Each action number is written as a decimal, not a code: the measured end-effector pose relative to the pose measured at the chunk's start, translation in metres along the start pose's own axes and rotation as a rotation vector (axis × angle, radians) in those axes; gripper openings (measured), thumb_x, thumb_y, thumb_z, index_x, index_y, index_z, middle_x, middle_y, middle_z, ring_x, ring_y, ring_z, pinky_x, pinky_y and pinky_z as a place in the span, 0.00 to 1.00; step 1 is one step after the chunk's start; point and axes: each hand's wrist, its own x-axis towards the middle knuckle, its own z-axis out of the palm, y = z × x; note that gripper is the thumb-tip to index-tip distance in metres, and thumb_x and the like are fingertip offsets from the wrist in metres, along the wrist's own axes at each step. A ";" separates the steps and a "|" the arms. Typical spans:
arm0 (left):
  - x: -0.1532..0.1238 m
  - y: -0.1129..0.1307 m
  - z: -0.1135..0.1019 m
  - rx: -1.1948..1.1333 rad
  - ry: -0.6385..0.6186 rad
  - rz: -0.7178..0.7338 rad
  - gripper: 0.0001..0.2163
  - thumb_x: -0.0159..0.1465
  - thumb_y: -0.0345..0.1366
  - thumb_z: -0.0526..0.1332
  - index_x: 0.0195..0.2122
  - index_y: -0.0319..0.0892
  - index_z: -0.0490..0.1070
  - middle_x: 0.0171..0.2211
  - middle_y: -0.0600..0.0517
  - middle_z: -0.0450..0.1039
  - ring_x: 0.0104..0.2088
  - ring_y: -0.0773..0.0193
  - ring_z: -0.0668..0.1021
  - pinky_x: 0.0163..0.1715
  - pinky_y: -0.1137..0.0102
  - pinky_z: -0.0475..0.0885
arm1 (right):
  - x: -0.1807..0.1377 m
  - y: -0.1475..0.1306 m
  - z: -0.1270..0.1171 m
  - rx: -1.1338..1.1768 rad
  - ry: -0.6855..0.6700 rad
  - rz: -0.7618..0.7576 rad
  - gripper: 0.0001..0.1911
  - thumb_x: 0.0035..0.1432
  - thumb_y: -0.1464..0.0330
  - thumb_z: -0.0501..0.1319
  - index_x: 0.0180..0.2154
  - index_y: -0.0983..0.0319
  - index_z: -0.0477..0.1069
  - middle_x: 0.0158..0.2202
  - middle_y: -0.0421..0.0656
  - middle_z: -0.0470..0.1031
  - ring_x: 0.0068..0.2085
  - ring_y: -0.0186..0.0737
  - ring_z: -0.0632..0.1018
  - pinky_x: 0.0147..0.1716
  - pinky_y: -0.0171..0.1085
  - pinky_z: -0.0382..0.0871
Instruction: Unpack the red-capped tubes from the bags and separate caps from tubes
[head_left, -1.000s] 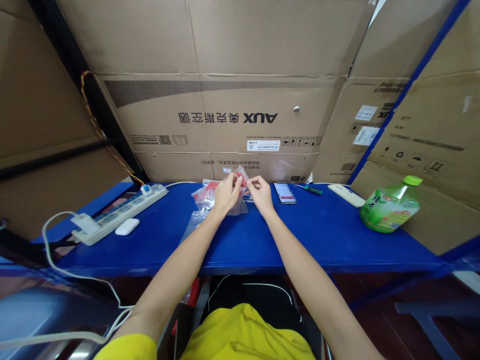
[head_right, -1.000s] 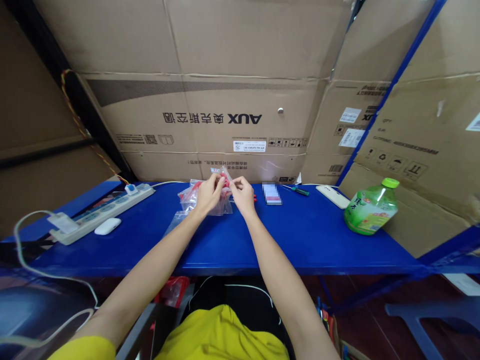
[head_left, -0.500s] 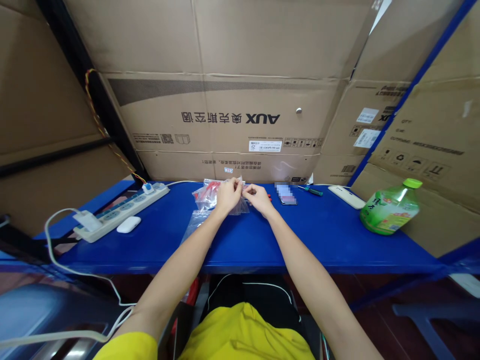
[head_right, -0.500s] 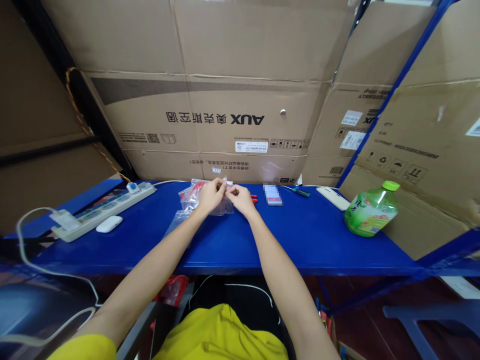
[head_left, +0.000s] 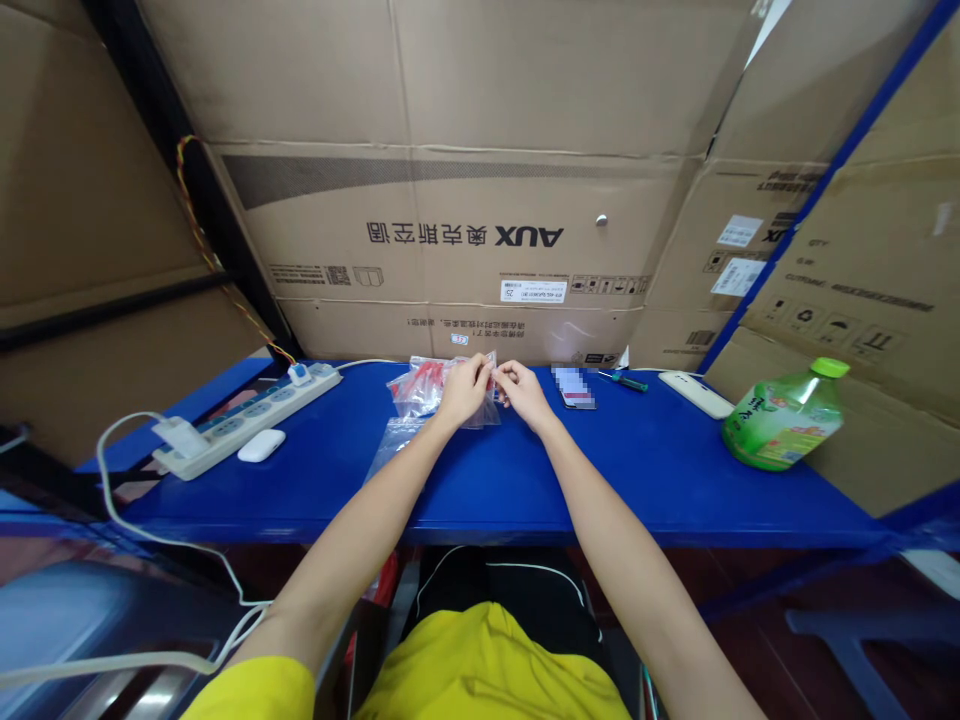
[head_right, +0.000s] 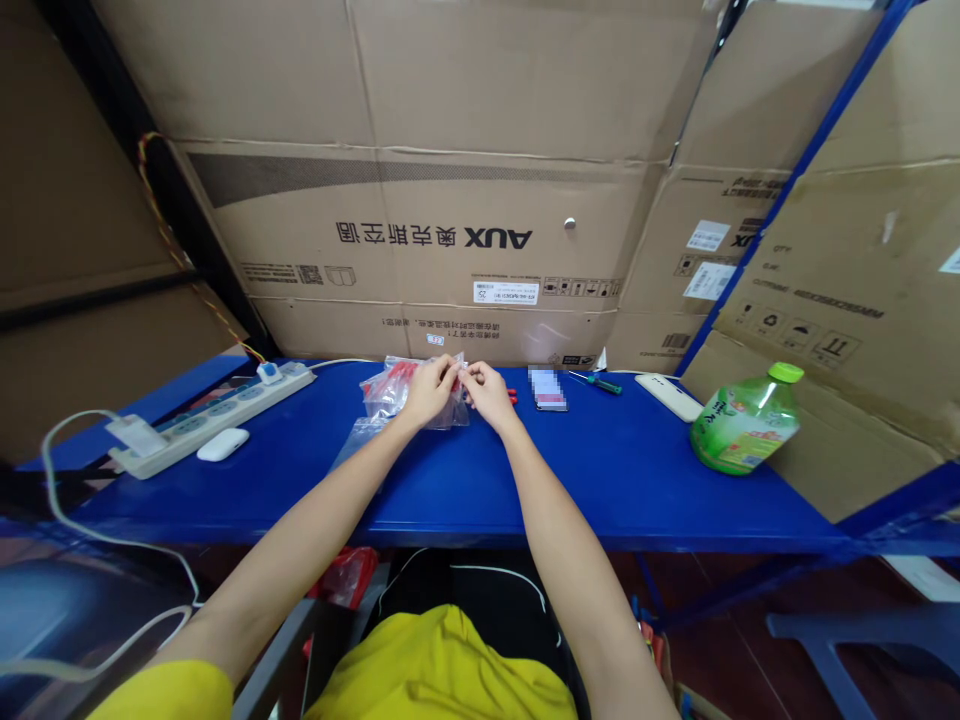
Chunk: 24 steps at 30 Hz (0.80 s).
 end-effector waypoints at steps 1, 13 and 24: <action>-0.001 0.001 0.000 0.027 -0.008 0.010 0.12 0.74 0.39 0.52 0.35 0.44 0.70 0.31 0.49 0.77 0.34 0.58 0.78 0.37 0.66 0.66 | 0.000 0.000 0.000 -0.034 -0.003 -0.028 0.20 0.57 0.48 0.63 0.33 0.58 0.67 0.22 0.33 0.69 0.21 0.31 0.71 0.20 0.30 0.65; -0.005 0.008 0.008 0.302 -0.104 0.021 0.12 0.76 0.37 0.49 0.40 0.43 0.70 0.37 0.43 0.80 0.38 0.53 0.80 0.36 0.65 0.65 | 0.000 -0.001 -0.004 -0.417 0.082 -0.031 0.12 0.61 0.64 0.56 0.25 0.58 0.63 0.17 0.34 0.69 0.21 0.35 0.75 0.29 0.33 0.66; -0.002 0.004 0.005 0.167 -0.014 0.020 0.14 0.77 0.39 0.47 0.36 0.45 0.67 0.31 0.49 0.75 0.34 0.56 0.77 0.35 0.66 0.62 | -0.004 0.006 -0.022 -0.356 0.191 0.044 0.07 0.58 0.68 0.56 0.28 0.56 0.60 0.17 0.33 0.69 0.21 0.37 0.76 0.26 0.33 0.68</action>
